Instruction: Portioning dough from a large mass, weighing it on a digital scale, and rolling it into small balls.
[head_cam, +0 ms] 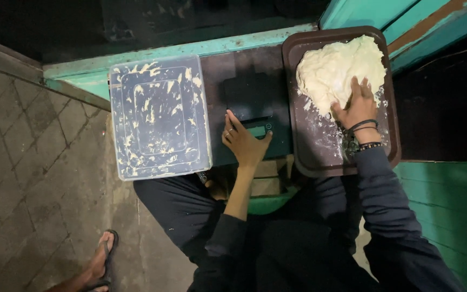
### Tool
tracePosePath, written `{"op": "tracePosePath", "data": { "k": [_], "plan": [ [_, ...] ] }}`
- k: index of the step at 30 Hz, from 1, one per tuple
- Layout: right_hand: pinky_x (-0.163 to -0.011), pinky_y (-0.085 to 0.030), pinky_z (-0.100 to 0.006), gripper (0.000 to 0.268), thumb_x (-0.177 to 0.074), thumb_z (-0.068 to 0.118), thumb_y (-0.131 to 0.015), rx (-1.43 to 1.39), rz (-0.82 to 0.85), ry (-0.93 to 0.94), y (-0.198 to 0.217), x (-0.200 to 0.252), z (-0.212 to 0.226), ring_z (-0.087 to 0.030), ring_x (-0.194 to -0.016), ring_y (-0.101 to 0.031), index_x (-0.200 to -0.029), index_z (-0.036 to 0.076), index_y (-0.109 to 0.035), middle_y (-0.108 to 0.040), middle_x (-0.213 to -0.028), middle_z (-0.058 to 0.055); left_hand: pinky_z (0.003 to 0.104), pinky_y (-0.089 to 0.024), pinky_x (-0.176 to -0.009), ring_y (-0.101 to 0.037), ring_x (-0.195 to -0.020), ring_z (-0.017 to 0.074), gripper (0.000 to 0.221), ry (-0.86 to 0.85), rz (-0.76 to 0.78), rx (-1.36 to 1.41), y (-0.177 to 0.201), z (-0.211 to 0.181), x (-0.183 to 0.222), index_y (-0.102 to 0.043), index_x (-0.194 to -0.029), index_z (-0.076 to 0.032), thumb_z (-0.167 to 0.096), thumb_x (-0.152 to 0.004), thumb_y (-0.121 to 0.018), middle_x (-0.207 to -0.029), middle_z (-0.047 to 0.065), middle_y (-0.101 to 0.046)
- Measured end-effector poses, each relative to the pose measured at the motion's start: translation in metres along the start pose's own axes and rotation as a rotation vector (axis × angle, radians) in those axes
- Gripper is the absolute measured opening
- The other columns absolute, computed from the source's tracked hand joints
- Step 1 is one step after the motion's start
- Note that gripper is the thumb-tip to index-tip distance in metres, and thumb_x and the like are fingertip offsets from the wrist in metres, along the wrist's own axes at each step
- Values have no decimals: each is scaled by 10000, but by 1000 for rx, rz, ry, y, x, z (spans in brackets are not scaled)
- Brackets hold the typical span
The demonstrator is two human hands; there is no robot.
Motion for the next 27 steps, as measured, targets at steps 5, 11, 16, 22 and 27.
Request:
{"op": "tracePosePath", "data": {
  "k": [5, 11, 16, 22, 27],
  "plan": [
    [-1084, -392, -700, 875, -888, 388, -768, -15, 1, 15, -3, 0, -4, -468, -1473, -362, -1623, 72, -414, -381, -1599, -312, 625, -219, -1120, -392, -1356, 504, 1408, 25, 20, 81, 4, -1, -2, -82, -1615, 6, -378, -561, -932, -1525, 326, -322],
    [-1078, -405, -683, 873, -887, 383, -786, -6, -23, 31, -1, 3, -1, -466, -1465, -376, -1621, 74, -428, -387, -1596, -309, 603, -220, -1139, -395, -1363, 468, 1437, 59, 15, 26, -2, -2, -4, -73, -1626, -10, -400, -543, -933, -1512, 298, -346],
    [-1078, -407, -677, 872, -885, 379, -789, -17, -34, 31, -4, 1, -4, -479, -1452, -392, -1615, 62, -435, -400, -1584, -322, 659, -214, -1115, -404, -1354, 530, 1407, 73, 40, 159, 7, -2, -4, -74, -1628, -6, -359, -563, -924, -1498, 340, -367],
    [-1078, -416, -658, 876, -896, 398, -780, -19, -11, 39, 7, 5, 6, -497, -1432, -397, -1624, 66, -421, -420, -1548, -355, 614, -348, -1045, -574, -1231, 460, 940, 94, 51, 187, 7, 34, -42, -383, -1518, 16, -512, -807, -699, -1322, 269, -582],
    [-1091, -420, -646, 884, -872, 380, -798, -18, -52, 57, -3, 3, -1, -499, -1431, -407, -1613, 55, -441, -418, -1554, -356, 626, -360, -1041, -513, -1271, 492, 1211, 32, 99, 139, 16, 11, -36, -248, -1573, -6, -405, -632, -896, -1411, 279, -490]
  ]
}}
Point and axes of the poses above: each hand's wrist, its own x-axis away from the middle knuckle, its own y-axis out of the back of the hand, z = x × y, the point moved 6 cm from there along -x, towards the middle knuckle
